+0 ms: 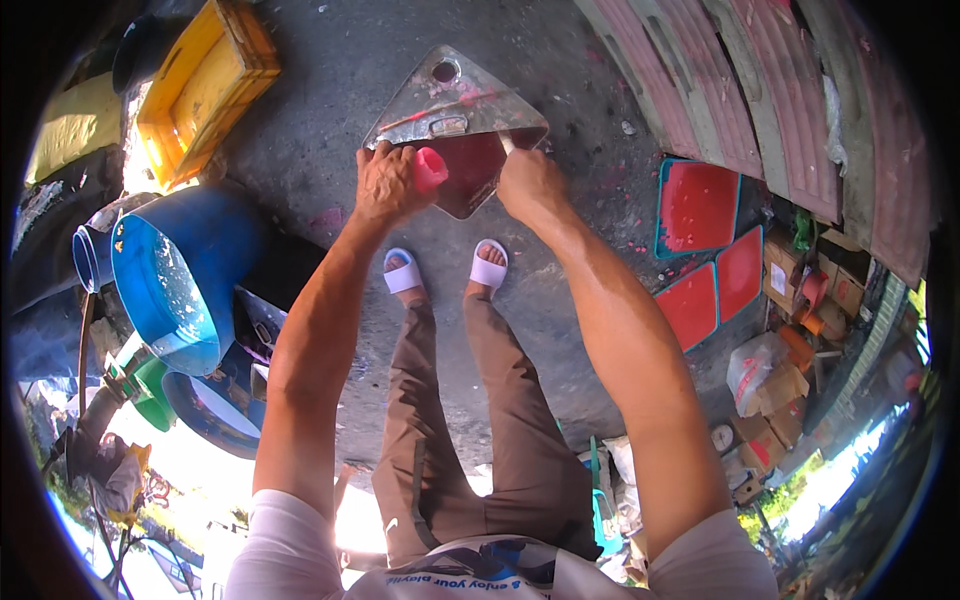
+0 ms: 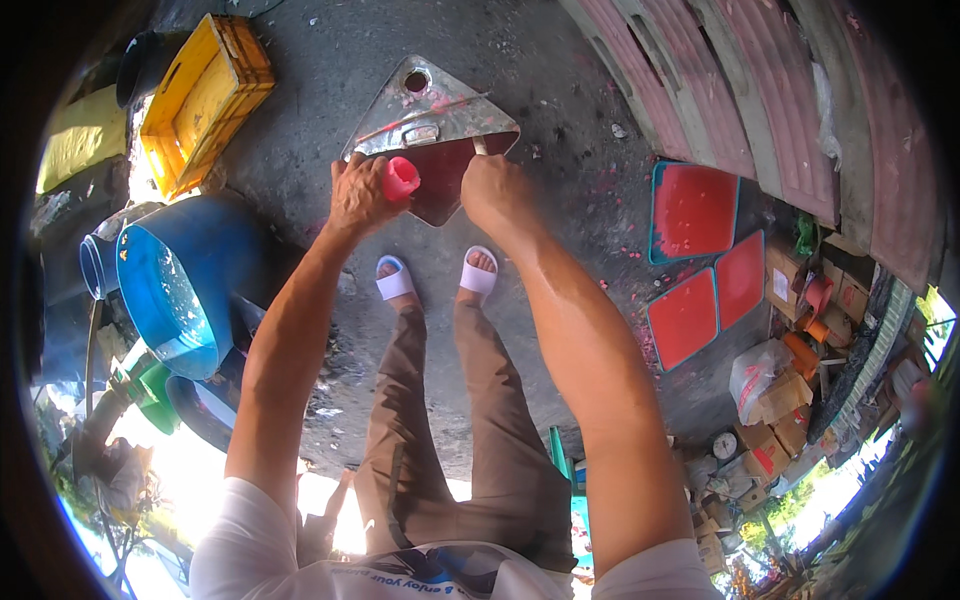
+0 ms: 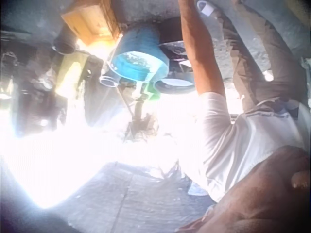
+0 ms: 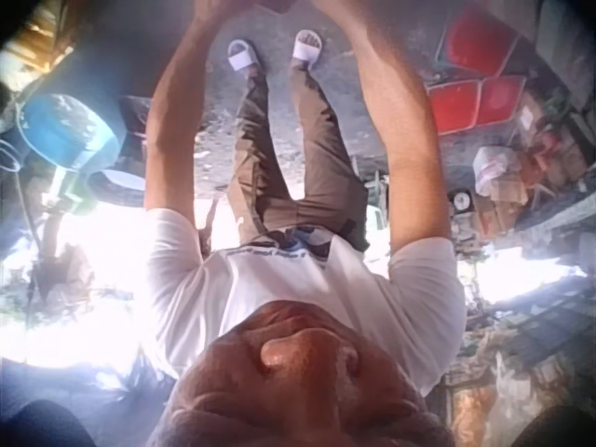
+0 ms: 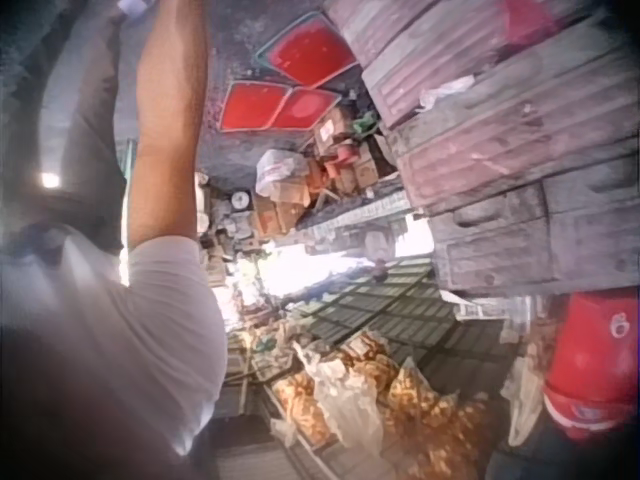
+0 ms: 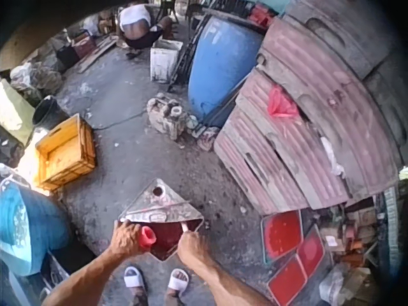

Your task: The person scoops red paint from a metal container into a small pink cup using a stick, then stirs the paint inside the cup. They repeat the scooping and stirring process several times before placing the cup on the container and moving the container to a nearby table.

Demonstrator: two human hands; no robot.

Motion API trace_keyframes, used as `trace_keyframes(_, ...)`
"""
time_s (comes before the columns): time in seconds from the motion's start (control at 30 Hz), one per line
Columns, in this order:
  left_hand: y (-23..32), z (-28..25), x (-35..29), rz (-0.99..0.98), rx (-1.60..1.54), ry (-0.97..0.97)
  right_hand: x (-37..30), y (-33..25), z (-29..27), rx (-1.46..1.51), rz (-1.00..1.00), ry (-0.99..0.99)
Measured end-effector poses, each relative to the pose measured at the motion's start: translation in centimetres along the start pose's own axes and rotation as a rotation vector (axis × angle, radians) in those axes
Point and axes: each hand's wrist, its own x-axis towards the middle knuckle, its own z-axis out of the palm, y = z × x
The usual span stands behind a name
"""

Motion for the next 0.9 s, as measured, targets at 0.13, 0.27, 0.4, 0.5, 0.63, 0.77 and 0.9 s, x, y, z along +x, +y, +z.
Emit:
trace_keyframes(0.13,0.2,-0.3,0.2,0.024,0.006,0.019,0.1,-1.3,1.6,-0.013,-0.048,-0.131)
trace_keyframes(0.27,0.3,-0.5,0.5,0.036,0.014,0.016,-0.8,-1.6,-0.3,-0.079,-0.190,-0.248)
trace_keyframes(0.4,0.2,-0.4,0.7,0.066,0.043,0.062,-1.2,-0.2,-3.0,-0.070,-0.121,-0.168)
trace_keyframes(0.5,0.1,-0.4,0.7,0.081,0.053,0.091,-0.8,-0.1,-2.7,-0.028,-0.077,-0.015)
trace_keyframes(0.63,0.0,-0.3,0.6,0.061,0.039,0.031,-0.3,-0.7,-0.7,-0.071,-0.048,-0.003)
trace_keyframes(0.77,0.0,-0.3,0.6,0.059,0.049,0.054,-0.9,-2.0,0.5,-0.097,-0.118,-0.139)
trace_keyframes(0.9,0.0,-0.3,0.7,0.030,0.047,0.041,-0.6,-2.3,-0.9,-0.005,-0.099,-0.174)
